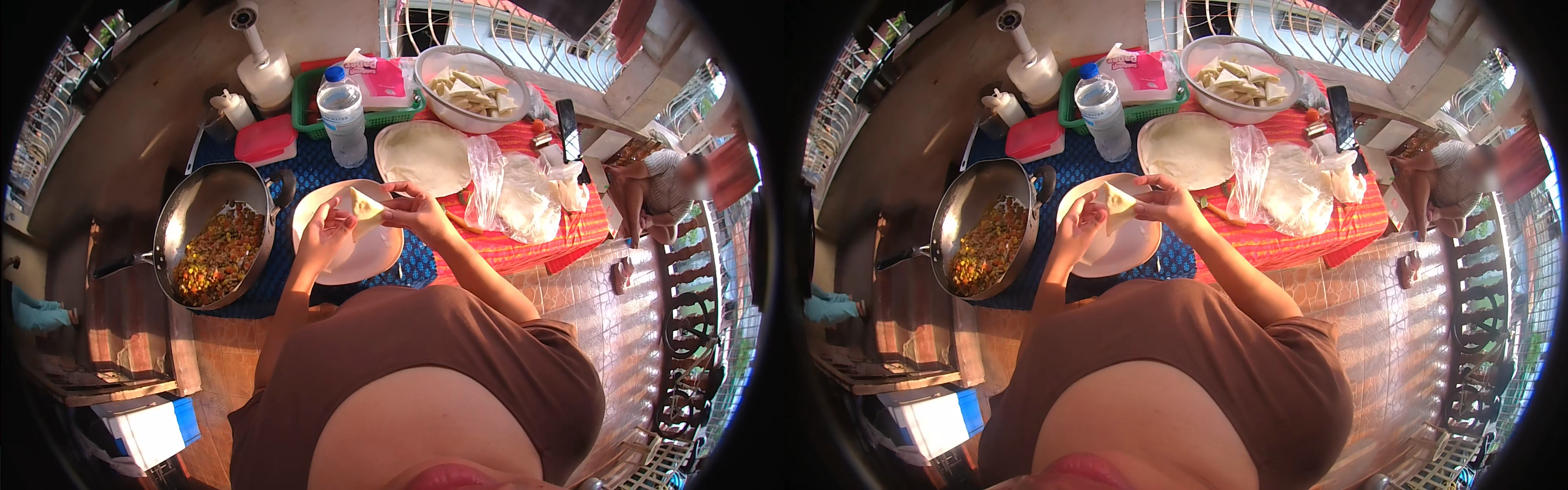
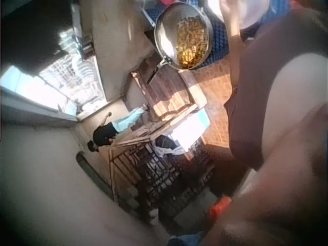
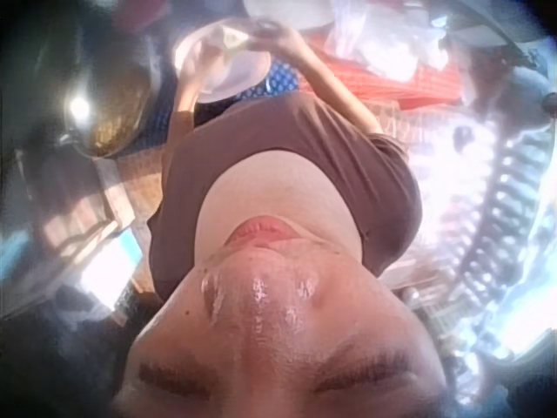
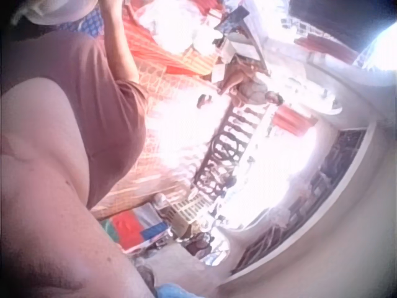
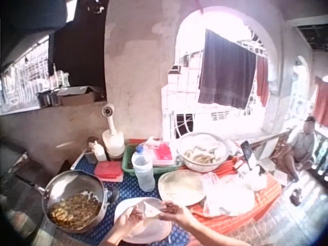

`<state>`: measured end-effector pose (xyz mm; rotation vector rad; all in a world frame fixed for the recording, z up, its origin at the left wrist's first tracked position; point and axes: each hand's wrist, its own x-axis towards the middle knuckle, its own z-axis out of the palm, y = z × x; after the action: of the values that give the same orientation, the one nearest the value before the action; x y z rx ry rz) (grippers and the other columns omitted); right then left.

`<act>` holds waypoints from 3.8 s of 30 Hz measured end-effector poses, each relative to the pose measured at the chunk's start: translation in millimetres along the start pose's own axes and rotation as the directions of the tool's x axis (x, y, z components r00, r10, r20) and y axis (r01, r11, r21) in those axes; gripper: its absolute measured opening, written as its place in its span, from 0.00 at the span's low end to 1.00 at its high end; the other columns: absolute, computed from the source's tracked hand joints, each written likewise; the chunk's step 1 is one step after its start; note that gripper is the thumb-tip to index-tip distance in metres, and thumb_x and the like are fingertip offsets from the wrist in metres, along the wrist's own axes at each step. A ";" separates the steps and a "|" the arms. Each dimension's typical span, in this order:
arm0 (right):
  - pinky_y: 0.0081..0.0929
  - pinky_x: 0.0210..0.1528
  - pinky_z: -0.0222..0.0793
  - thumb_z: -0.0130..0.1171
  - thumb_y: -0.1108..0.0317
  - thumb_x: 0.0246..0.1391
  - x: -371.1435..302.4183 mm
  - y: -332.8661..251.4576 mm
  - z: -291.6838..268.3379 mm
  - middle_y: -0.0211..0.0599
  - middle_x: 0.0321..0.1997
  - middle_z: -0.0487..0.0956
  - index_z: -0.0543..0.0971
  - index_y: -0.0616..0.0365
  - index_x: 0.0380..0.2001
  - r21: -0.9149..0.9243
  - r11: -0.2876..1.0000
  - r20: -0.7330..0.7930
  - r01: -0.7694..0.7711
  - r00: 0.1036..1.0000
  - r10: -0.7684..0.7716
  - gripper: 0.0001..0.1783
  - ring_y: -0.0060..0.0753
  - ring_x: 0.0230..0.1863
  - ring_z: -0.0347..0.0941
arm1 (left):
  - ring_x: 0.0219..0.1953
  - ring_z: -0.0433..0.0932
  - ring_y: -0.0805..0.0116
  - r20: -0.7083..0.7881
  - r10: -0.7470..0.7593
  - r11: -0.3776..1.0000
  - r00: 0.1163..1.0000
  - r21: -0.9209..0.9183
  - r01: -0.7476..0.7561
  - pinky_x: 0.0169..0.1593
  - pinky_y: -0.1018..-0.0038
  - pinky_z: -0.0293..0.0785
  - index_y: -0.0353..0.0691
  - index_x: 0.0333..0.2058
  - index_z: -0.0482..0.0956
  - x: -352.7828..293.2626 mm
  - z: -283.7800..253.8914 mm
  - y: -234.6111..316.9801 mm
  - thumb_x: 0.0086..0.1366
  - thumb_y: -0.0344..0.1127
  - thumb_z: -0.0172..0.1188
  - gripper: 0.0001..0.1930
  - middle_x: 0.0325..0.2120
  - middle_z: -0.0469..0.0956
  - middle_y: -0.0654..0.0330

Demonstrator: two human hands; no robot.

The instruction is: The person folds thin wrappers into cones, scoops a vegetable and meat filling from a pan into them, and seals them into spring rolls. The finished rolls are placed on a plate.

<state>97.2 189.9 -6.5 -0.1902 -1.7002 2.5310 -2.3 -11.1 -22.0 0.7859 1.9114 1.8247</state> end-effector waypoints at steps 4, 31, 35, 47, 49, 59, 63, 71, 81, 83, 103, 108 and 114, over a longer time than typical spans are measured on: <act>0.28 0.49 0.75 0.59 0.77 0.53 10.9 -33.6 -45.4 0.43 0.45 0.78 0.72 0.59 0.47 0.077 0.997 -0.054 0.020 0.998 -0.016 0.17 0.30 0.44 0.76 | 0.42 0.76 0.71 -0.028 -0.029 0.977 0.999 0.209 0.034 0.48 0.73 0.71 0.34 0.52 0.71 -20.4 -10.2 3.8 0.59 0.38 0.63 0.23 0.37 0.77 0.57; 0.38 0.48 0.71 0.57 0.75 0.45 152.6 -174.0 -298.8 0.49 0.44 0.79 0.75 0.48 0.52 -0.979 -0.156 -0.007 -0.128 0.795 -0.606 0.27 0.49 0.45 0.76 | 0.52 0.67 0.55 -0.457 0.490 0.784 0.742 0.604 -0.146 0.57 0.63 0.62 0.34 0.48 0.74 -58.8 7.8 -44.6 0.66 0.38 0.48 0.17 0.47 0.68 0.49; 0.32 0.46 0.72 0.61 0.71 0.46 125.5 -174.7 -276.5 0.45 0.42 0.81 0.78 0.50 0.47 -0.994 0.104 -0.036 0.027 0.828 -0.560 0.21 0.40 0.43 0.78 | 0.51 0.67 0.55 -0.454 0.499 0.789 0.738 0.590 -0.171 0.57 0.63 0.62 0.33 0.48 0.74 -59.8 6.1 -45.6 0.66 0.39 0.46 0.18 0.47 0.68 0.48; 0.29 0.38 0.74 0.63 0.71 0.46 33.8 -36.7 -153.3 0.40 0.39 0.81 0.81 0.57 0.39 -0.898 -0.028 0.440 0.439 0.897 -0.034 0.13 0.34 0.38 0.79 | 0.48 0.69 0.57 -0.331 0.530 0.745 0.781 0.622 -0.242 0.54 0.66 0.65 0.36 0.46 0.75 -54.3 4.8 -36.4 0.58 0.23 0.55 0.16 0.44 0.72 0.51; 0.29 0.37 0.74 0.62 0.71 0.46 29.8 -36.2 -145.0 0.39 0.39 0.81 0.81 0.58 0.38 -0.955 0.037 0.294 0.293 0.955 0.032 0.12 0.33 0.36 0.79 | 0.48 0.70 0.57 -0.332 0.520 0.749 0.787 0.620 -0.233 0.54 0.66 0.65 0.37 0.47 0.75 -55.7 3.5 -39.9 0.58 0.22 0.55 0.16 0.44 0.71 0.51; 0.28 0.41 0.72 0.62 0.60 0.53 39.7 -37.1 -157.9 0.35 0.33 0.82 0.80 0.58 0.37 -0.955 0.290 -0.072 -0.064 0.997 -0.018 0.13 0.26 0.37 0.78 | 0.51 0.68 0.56 -0.284 0.508 0.773 0.813 0.568 -0.285 0.56 0.64 0.63 0.38 0.46 0.77 -61.6 -2.7 -44.7 0.55 0.22 0.56 0.18 0.44 0.71 0.52; 0.25 0.44 0.71 0.60 0.62 0.56 53.0 -33.0 -161.5 0.35 0.34 0.80 0.78 0.63 0.36 -0.911 0.410 -0.048 0.033 0.981 -0.186 0.13 0.23 0.40 0.76 | 0.51 0.68 0.55 -0.269 0.514 0.769 0.815 0.566 -0.298 0.56 0.64 0.63 0.38 0.46 0.76 -59.9 -5.9 -48.3 0.54 0.23 0.56 0.18 0.45 0.70 0.52; 0.35 0.40 0.71 0.54 0.67 0.58 63.6 -106.4 -101.4 0.44 0.32 0.80 0.73 0.59 0.36 -0.923 0.162 0.215 0.348 0.819 -0.533 0.08 0.42 0.39 0.78 | 0.53 0.66 0.52 -0.163 0.519 0.743 0.839 0.571 -0.348 0.57 0.62 0.62 0.37 0.53 0.69 -50.0 -5.5 -20.9 0.52 0.24 0.59 0.26 0.48 0.68 0.49; 0.14 0.41 0.63 0.49 0.62 0.64 34.1 -172.7 -5.9 0.21 0.35 0.71 0.71 0.57 0.44 -0.518 0.704 0.518 0.486 0.833 -0.195 0.12 0.10 0.38 0.66 | 0.65 0.54 0.56 0.203 -0.034 0.891 0.979 -0.438 0.122 0.66 0.61 0.50 0.39 0.65 0.35 0.6 14.2 1.8 0.52 0.46 0.71 0.56 0.61 0.55 0.41; 0.11 0.35 0.61 0.49 0.60 0.64 35.1 -167.1 -4.0 0.19 0.33 0.71 0.71 0.56 0.43 -0.548 0.747 0.437 0.376 0.890 -0.128 0.12 0.07 0.35 0.65 | 0.57 0.68 0.60 0.146 0.075 0.790 0.986 -0.613 0.031 0.59 0.67 0.64 0.37 0.63 0.50 -8.6 15.5 6.5 0.53 0.42 0.70 0.46 0.53 0.68 0.46; 0.37 0.51 0.70 0.64 0.73 0.40 111.6 42.9 -7.3 0.48 0.47 0.77 0.71 0.54 0.53 -0.859 0.451 0.233 0.242 0.969 -0.077 0.32 0.49 0.49 0.73 | 0.33 0.79 0.54 -0.142 -0.162 0.739 0.976 0.638 0.216 0.39 0.64 0.73 0.36 0.49 0.72 -52.2 -21.8 2.3 0.53 0.32 0.63 0.23 0.28 0.78 0.49; 0.39 0.52 0.68 0.67 0.64 0.42 75.0 27.9 8.5 0.48 0.47 0.77 0.73 0.54 0.52 -0.890 0.086 0.392 0.447 0.848 -0.356 0.30 0.53 0.50 0.72 | 0.29 0.78 0.67 -0.020 -0.145 0.762 0.989 0.636 0.125 0.37 0.73 0.73 0.34 0.47 0.75 -65.8 -20.0 -4.6 0.56 0.27 0.57 0.18 0.28 0.79 0.55; 0.38 0.52 0.68 0.70 0.57 0.42 -7.5 20.7 46.1 0.46 0.45 0.78 0.75 0.57 0.48 -0.814 0.356 0.456 0.459 0.885 -0.097 0.29 0.49 0.49 0.73 | 0.31 0.78 0.72 -0.080 -0.153 0.929 0.985 0.329 0.171 0.38 0.76 0.74 0.29 0.50 0.71 -50.4 -21.4 -1.4 0.55 0.20 0.56 0.22 0.33 0.79 0.57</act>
<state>97.6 138.9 -8.1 0.4890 -2.7818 1.1245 22.9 -59.5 -26.9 0.6628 2.2846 1.4550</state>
